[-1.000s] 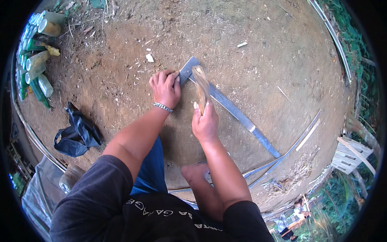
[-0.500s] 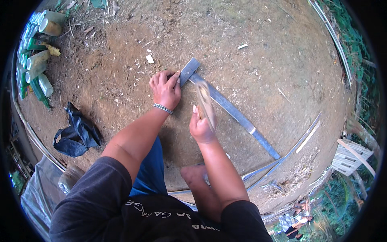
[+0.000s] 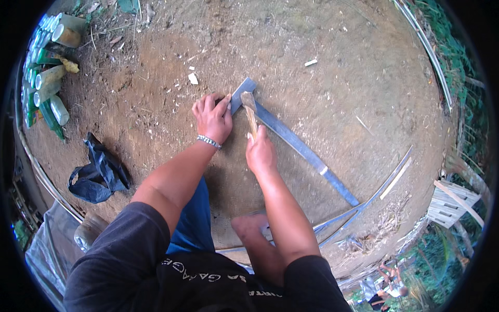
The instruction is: The person aligns and joins bamboo strips by hand and with a hammer to create a frame structure on the ground.
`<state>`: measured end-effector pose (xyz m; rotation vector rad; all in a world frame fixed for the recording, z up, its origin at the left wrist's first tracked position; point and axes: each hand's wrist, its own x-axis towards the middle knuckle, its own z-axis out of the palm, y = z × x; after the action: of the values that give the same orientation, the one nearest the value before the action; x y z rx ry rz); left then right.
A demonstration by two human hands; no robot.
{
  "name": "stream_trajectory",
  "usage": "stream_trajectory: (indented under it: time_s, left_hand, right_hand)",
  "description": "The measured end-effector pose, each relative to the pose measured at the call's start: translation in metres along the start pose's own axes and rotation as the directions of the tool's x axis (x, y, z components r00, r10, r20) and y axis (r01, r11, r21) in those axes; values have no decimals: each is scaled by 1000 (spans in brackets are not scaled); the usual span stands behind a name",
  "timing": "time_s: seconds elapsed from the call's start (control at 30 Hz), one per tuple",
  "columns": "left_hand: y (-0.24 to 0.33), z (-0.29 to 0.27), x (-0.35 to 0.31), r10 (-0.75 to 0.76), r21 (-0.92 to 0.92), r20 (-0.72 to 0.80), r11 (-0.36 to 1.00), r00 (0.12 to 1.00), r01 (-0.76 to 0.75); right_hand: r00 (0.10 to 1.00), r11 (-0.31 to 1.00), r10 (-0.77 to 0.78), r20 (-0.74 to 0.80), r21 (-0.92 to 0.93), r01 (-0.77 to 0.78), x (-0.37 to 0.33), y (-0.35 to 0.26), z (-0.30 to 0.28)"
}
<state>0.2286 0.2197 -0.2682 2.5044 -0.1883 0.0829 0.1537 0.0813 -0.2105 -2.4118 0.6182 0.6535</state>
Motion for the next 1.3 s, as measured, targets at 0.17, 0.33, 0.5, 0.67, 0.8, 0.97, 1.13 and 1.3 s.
stream_trajectory:
  time_s: [0.17,0.33,0.5,0.67,0.8,0.97,1.13,1.3]
  left_hand:
    - [-4,-3,1,14,9,-35,1000,999,-14]
    - [-3,0,0,16,41,-40,999,999,-14]
    - [-4,-2,2,13,-6,-36,1000,999,-13]
    - [-3,0,0,7,4,-28,1000,1000,-7]
    - [-6,-2,-4,-1,-5,-14,1000,1000,1]
    - [-4,3,-2,5,14,-39,1000,999,-4]
    - [-4,0,0,32,46,-61,999,998,-29]
    - [2,7,-1,73,68,-69,995,995,-69]
  right_hand:
    - [857,881,-352,-377,176,440,-12,3,-7]
    - [990,994,75,121,-92,-64,9,-14,-14]
    - [907,944,-283,-313,80,322,-6,-12,-14]
    - [993,994,37,110,-104,-26,8,-19,-18]
    - [949,968,-239,-207,23,249,-8,-16,-16]
    - [995,996,-39,90,-72,46,3,-14,-30]
    - [1000,999,15,-4,-48,-15,-34,43,-56]
    - [992,960,-118,-42,-262,103,-102,170,-78]
